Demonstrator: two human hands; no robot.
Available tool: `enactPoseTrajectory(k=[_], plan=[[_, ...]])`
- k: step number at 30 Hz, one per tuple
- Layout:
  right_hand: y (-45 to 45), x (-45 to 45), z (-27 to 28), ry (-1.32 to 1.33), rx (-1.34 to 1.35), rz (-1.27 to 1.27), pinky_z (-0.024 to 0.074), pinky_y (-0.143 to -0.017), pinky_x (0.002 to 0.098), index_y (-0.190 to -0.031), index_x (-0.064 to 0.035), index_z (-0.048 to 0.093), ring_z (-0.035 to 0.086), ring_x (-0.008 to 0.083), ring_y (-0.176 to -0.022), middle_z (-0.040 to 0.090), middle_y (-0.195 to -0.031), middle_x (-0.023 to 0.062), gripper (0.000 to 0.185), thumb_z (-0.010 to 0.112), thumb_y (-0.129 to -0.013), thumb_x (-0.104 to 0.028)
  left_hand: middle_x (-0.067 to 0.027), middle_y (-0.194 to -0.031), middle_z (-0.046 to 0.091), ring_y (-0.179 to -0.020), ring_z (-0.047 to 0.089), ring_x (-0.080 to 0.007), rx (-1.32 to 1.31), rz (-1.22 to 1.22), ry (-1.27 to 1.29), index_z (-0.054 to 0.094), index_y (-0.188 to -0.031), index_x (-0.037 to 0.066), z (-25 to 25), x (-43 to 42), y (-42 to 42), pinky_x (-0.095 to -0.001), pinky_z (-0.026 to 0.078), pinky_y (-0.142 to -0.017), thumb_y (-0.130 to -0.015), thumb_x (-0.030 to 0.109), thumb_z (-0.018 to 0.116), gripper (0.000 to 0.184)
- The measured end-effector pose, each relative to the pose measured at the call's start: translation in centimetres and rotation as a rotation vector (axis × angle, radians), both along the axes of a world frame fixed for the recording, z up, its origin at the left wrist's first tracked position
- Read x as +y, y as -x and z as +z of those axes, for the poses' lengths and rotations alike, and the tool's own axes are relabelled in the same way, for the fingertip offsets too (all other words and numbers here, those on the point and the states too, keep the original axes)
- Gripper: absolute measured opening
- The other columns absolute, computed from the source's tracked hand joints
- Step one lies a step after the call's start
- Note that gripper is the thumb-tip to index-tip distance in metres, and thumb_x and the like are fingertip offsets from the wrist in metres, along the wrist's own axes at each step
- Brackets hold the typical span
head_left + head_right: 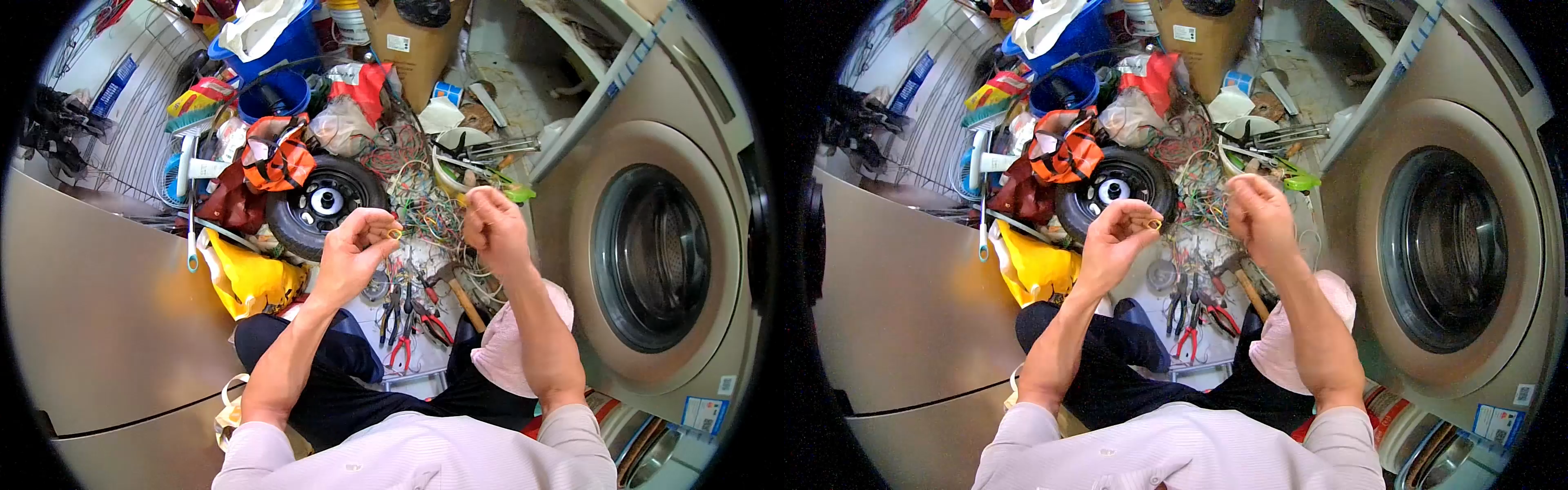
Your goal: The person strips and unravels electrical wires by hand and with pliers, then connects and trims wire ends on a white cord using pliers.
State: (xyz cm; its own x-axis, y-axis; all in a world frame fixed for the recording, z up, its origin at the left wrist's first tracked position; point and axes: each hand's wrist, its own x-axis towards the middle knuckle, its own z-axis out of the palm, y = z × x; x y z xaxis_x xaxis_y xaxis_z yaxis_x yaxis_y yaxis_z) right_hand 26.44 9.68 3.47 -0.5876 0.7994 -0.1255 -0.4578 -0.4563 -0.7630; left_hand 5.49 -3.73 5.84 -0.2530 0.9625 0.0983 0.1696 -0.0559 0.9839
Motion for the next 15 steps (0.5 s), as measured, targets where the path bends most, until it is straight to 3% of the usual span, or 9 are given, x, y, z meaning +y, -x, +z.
enactPoseTrajectory(k=[2,9,11,15], plan=[[0.4,-0.7,0.3,-0.054,-0.067,0.078,0.0244,-0.042,0.0232,-0.099,-0.0031,0.061,0.034,0.0059,-0.048,0.043,-0.061,-0.0034,0.014,0.056,-0.100,-0.016,-0.0034,-0.103,0.069,-0.092,0.064,-0.0091,-0.131,0.002,-0.007,0.061,-0.107,0.003,-0.3,0.1,-0.1,-0.0233,0.051,-0.084,-0.083,-0.008,0.068,0.028],[0.7,-1.6,0.6,-0.236,-0.116,0.341,0.0288,-0.047,0.0226,-0.096,-0.0016,0.063,0.040,0.0053,-0.052,0.050,-0.064,-0.0023,0.017,0.057,-0.100,-0.017,-0.0031,-0.102,0.068,-0.091,0.063,-0.0087,-0.095,0.049,0.015,0.060,-0.108,0.003,-0.3,-0.3,0.4,-0.0236,0.051,-0.084,-0.084,-0.007,0.066,0.027],[0.8,-1.6,1.4,-0.413,-0.319,0.356,0.0330,-0.050,0.0217,-0.095,-0.0018,0.064,0.045,0.0054,-0.057,0.053,-0.068,-0.0021,0.017,0.058,-0.100,-0.017,-0.0039,-0.102,0.067,-0.089,0.063,-0.0089,-0.144,0.054,0.027,0.060,-0.111,0.001,0.0,-0.5,0.7,-0.0242,0.052,-0.082,-0.086,-0.006,0.065,0.027],[0.6,-1.3,2.3,-0.454,-0.376,0.439,0.0358,-0.053,0.0211,-0.094,-0.0020,0.065,0.048,0.0054,-0.061,0.056,-0.072,-0.0015,0.018,0.059,-0.100,-0.018,-0.0052,-0.096,0.068,-0.080,0.061,-0.0097,-0.415,0.042,0.060,0.063,-0.108,0.001,1.4,-1.7,1.2,-0.0246,0.050,-0.071,-0.088,0.000,0.061,0.019]])
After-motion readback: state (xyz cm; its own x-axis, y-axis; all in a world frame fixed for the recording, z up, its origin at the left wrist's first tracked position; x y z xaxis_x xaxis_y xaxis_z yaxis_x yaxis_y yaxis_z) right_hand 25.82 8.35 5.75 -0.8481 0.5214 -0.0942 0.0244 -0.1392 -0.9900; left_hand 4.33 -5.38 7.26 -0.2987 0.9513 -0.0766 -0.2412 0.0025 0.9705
